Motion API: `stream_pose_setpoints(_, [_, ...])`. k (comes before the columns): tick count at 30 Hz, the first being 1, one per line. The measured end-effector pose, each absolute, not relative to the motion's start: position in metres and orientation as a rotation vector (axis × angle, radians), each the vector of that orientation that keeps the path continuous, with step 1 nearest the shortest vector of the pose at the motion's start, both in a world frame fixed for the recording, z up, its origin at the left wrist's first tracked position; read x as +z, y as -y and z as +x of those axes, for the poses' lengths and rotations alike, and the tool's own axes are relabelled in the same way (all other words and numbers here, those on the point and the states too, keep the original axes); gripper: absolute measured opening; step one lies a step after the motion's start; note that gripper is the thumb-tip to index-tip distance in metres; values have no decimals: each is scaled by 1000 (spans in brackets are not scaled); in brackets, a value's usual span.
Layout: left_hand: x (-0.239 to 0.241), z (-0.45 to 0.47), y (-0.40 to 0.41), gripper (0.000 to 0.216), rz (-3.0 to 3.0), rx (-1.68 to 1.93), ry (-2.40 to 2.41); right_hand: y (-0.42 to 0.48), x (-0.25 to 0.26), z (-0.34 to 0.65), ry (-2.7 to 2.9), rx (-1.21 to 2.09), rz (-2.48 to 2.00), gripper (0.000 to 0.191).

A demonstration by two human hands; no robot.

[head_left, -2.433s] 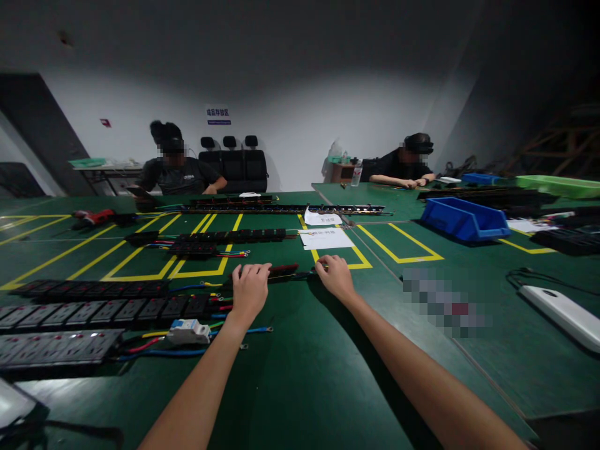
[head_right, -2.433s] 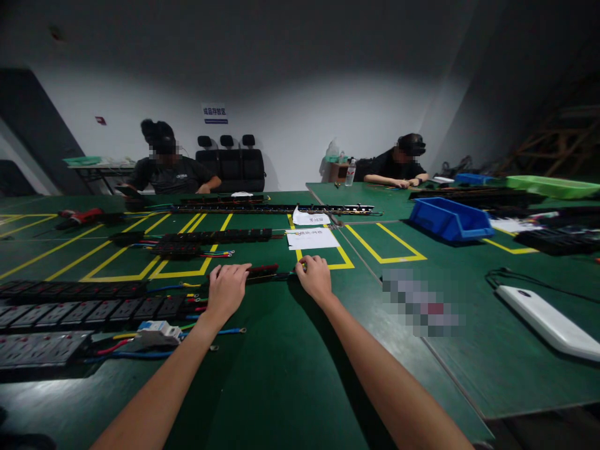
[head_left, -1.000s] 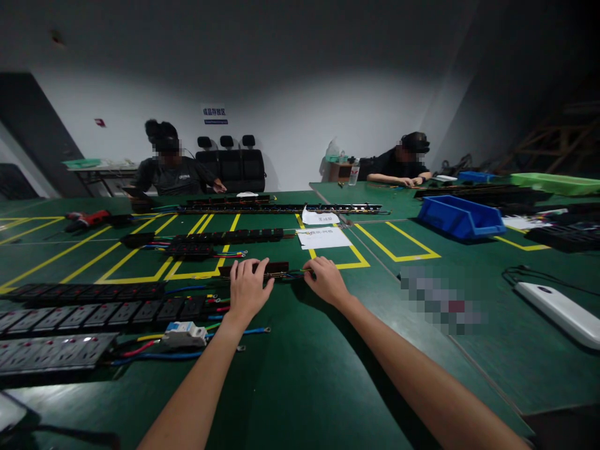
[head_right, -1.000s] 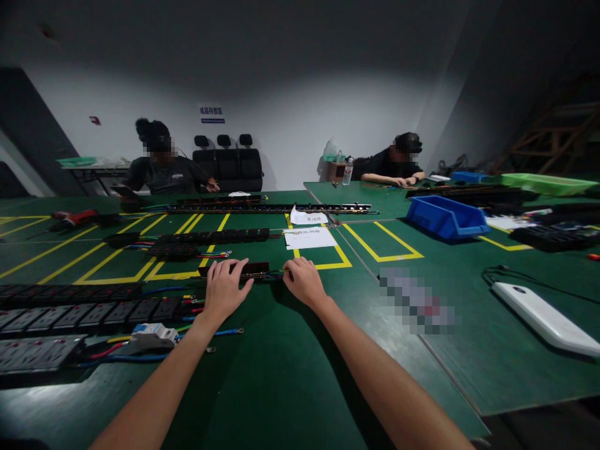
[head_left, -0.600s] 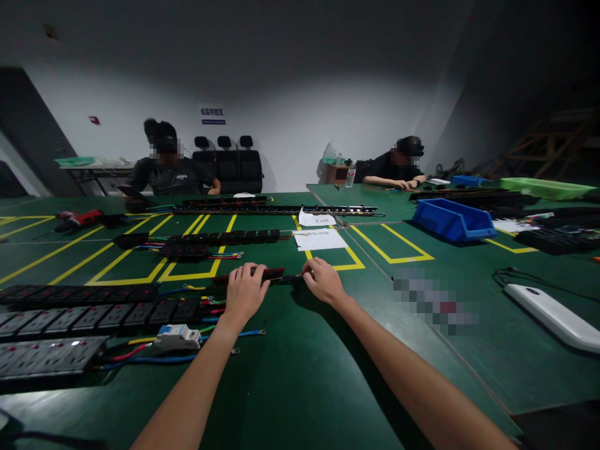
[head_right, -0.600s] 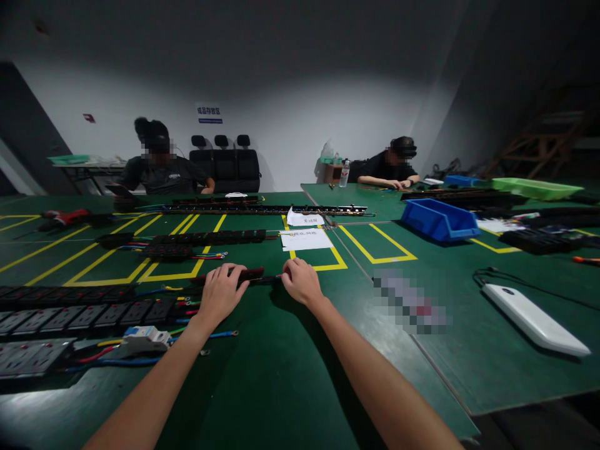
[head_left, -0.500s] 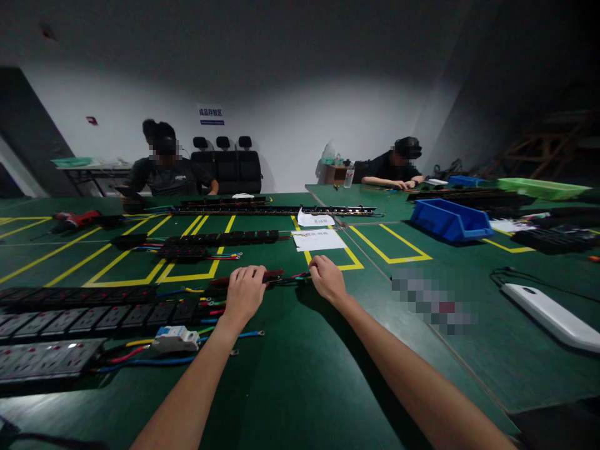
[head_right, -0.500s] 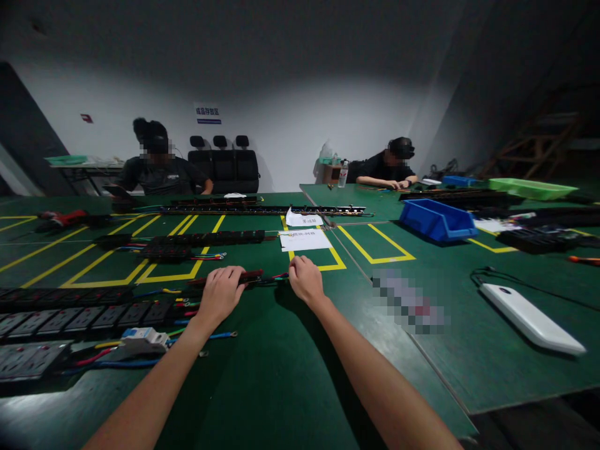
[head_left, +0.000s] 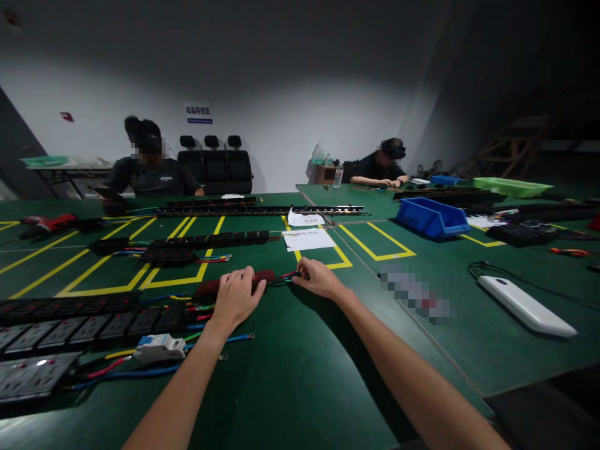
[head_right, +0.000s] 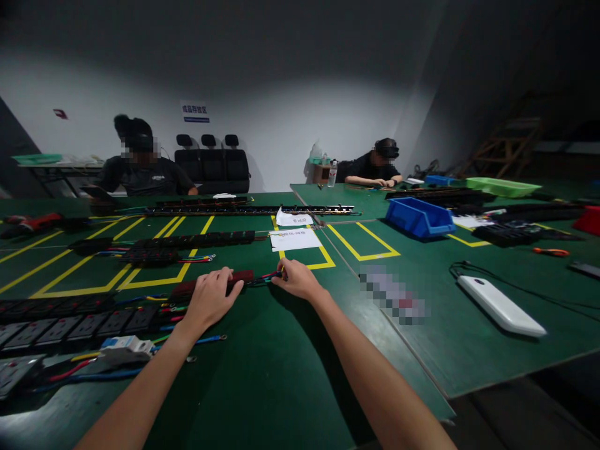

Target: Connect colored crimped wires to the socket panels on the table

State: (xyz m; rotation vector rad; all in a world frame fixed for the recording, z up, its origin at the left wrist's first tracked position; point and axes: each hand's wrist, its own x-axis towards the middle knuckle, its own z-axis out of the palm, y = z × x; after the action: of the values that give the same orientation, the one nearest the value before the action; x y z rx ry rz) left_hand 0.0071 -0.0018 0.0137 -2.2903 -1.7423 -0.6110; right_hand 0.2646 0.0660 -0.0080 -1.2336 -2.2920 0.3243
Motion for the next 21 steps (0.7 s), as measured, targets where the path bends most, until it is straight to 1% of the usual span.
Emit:
stream_pose_setpoints(8, [9, 3, 0, 45, -2330, -550, 1622, -66, -7, 266, 2326, 165, -1293, 25])
stream_pose_setpoints(11, [6, 1, -1, 42, -2331, -526, 1594, -68, -6, 268, 2360, 170, -1264, 25])
stream_pose_setpoints(14, [6, 0, -3, 40, -2337, -514, 1573, -68, -5, 269, 2384, 166, -1254, 20])
stream_pose_setpoints(17, [5, -2, -4, 40, -2332, -514, 1552, -66, -2, 267, 2411, 129, -1289, 17])
stream_pose_setpoints(21, [3, -3, -6, 39, -2305, -553, 1528, -61, 3, 260, 2457, 101, -1380, 17])
